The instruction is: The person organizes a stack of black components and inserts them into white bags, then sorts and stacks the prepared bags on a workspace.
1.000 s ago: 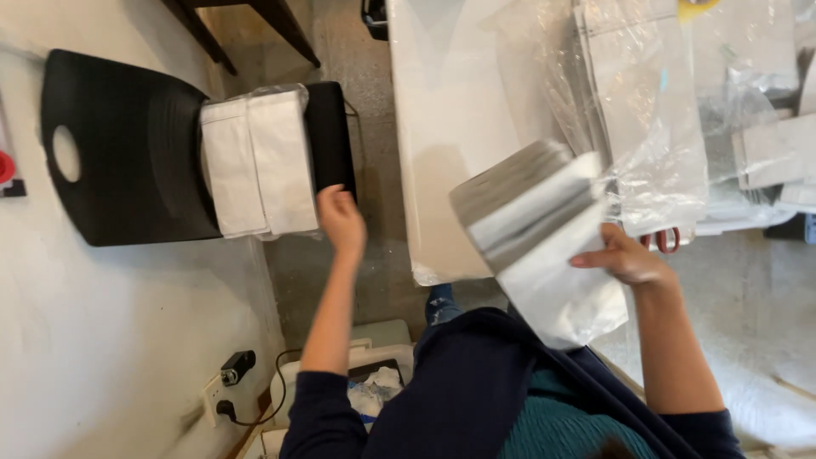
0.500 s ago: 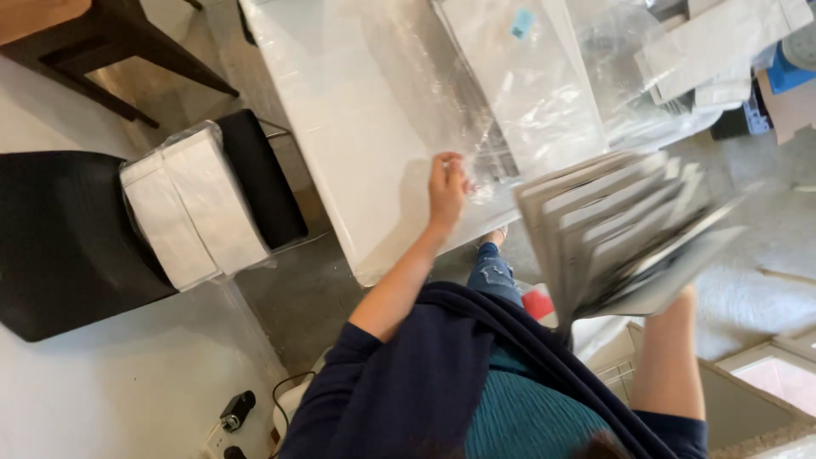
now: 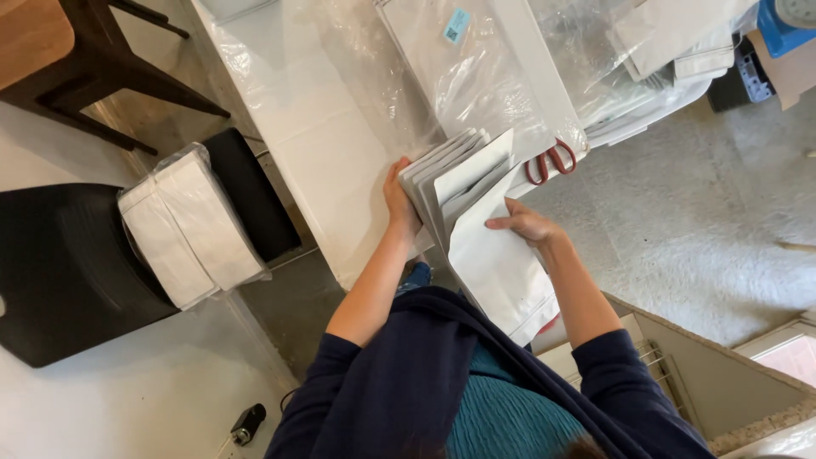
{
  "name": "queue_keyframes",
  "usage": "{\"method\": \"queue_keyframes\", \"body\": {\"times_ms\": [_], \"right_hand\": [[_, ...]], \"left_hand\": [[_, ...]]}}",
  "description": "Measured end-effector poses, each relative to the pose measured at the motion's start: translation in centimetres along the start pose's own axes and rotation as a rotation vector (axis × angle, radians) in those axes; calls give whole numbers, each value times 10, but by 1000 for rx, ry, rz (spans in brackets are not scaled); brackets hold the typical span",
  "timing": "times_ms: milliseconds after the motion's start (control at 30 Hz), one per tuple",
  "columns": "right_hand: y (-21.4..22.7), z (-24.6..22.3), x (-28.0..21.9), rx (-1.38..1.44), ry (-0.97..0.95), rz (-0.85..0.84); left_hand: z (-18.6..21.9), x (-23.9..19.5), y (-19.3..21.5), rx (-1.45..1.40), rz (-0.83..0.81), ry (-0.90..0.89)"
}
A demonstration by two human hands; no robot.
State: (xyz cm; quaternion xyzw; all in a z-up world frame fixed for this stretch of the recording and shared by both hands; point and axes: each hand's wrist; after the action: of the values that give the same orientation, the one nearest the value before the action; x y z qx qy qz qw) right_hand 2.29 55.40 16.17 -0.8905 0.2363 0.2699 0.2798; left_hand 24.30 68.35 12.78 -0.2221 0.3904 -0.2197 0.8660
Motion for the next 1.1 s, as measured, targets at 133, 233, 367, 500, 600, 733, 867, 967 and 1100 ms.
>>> {"method": "queue_keyframes", "body": {"times_ms": [133, 233, 367, 500, 600, 733, 867, 967, 1100], "right_hand": [[4, 4, 1, -2, -57, -42], [32, 29, 20, 3, -95, -113], [78, 103, 91, -92, -188, -251], [-18, 2, 34, -62, -200, -260], [-4, 1, 30, 34, -148, -176], [-2, -7, 22, 6, -126, -109], [-6, -10, 20, -46, -125, -81], [-4, -5, 25, -79, -134, -55], [-12, -14, 21, -103, -136, -42]], "left_hand": [[15, -11, -15, 36, 75, -53], [25, 15, -2, 196, -146, 29], [62, -13, -20, 221, -224, 190], [39, 42, 38, 98, -167, 260], [16, 72, 78, 14, -136, 229], [27, 48, 59, 33, -156, 197], [70, 7, 13, 431, -340, 124], [100, -11, -16, 1063, -395, -79], [98, -17, -43, 1428, -385, -129]]}}
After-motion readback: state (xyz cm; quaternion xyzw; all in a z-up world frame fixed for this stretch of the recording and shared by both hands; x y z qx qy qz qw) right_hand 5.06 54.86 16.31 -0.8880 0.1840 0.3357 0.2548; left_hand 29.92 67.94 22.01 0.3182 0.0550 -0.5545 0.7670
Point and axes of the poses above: each hand's wrist, its own x-axis towards the middle knuckle, its own y-axis out of the back of the hand, z = x × y, and after that the axes turned 1 degree about x, right-handed
